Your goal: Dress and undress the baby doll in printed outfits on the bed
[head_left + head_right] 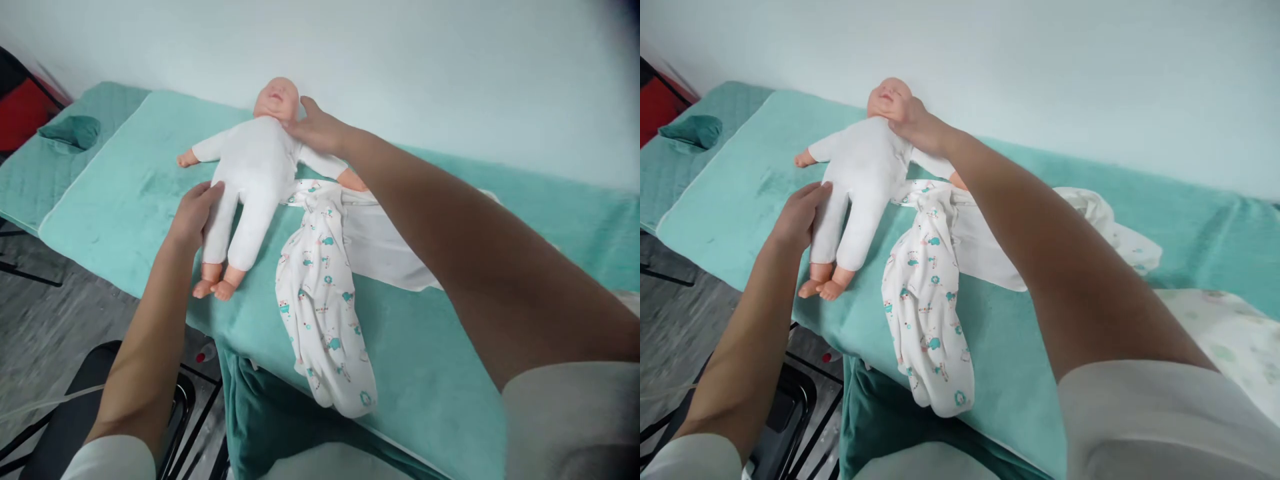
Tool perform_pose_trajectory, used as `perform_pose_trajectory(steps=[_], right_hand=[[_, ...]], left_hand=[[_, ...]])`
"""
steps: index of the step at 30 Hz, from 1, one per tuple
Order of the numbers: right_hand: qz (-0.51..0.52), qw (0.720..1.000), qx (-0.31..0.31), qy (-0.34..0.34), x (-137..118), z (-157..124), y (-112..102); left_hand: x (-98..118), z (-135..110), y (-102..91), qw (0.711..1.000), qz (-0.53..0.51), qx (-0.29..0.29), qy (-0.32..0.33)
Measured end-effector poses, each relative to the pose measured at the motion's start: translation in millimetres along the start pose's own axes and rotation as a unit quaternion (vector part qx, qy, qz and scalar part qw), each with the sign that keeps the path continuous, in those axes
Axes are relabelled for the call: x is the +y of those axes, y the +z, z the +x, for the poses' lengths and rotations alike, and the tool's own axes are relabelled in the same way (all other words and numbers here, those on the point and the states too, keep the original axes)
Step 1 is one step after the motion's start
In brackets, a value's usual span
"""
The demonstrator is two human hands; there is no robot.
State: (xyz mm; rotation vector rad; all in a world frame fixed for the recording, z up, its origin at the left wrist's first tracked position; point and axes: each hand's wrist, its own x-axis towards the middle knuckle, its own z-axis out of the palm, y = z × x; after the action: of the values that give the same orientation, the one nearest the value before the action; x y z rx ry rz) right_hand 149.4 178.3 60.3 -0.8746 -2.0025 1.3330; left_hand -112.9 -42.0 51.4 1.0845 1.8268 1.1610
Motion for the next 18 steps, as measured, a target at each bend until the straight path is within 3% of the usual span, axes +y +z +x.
perform_pose_trajectory(steps=[2,3,4,5,6,8,11,13,15,18], right_hand=[[-0.144,0.986,0.047,0.069,17.9,-23.9,-20.1],[-0.225,0.967,0.07,0.095,26.8,-42.1,-32.3],[-0.308,0.942,0.064,0.12,34.7,-63.5,-44.6],[-0.38,0.913,0.075,0.131,41.0,-87.2,-55.8],[-0.402,0.9,0.087,0.141,45.1,-112.0,-64.9],[-0.432,0.885,0.087,0.151,44.5,-160.9,-73.2],[-0.5,0.846,-0.006,0.187,19.9,-222.2,-56.4],[-0.512,0.836,-0.051,0.191,-9.4,-254.7,-31.0],[-0.496,0.856,-0.043,0.141,-45.6,-284.0,-3.9],[-0.386,0.919,-0.079,0.019,-105.6,-329.5,22.5]], left_hand=[[3.5,-30.3,6.4,0.981,0.062,0.155,0.095],[5.9,-51.6,14.2,0.961,0.088,0.2,0.172],[7.6,-74.9,24.5,0.939,0.108,0.207,0.253],[8.0,-98.1,36.8,0.929,0.127,0.173,0.303],[6.9,-119.3,50.2,0.931,0.162,0.085,0.317],[1.1,-151.0,77.5,0.928,0.259,-0.037,0.264],[-6.3,-172.1,109.3,0.925,0.312,-0.109,0.19],[-3.2,-180.1,121.5,0.927,0.249,-0.16,0.229],[7.1,-191.5,128.3,0.908,0.166,-0.192,0.333],[27.5,-213.4,134.9,0.864,0.093,-0.153,0.47]])
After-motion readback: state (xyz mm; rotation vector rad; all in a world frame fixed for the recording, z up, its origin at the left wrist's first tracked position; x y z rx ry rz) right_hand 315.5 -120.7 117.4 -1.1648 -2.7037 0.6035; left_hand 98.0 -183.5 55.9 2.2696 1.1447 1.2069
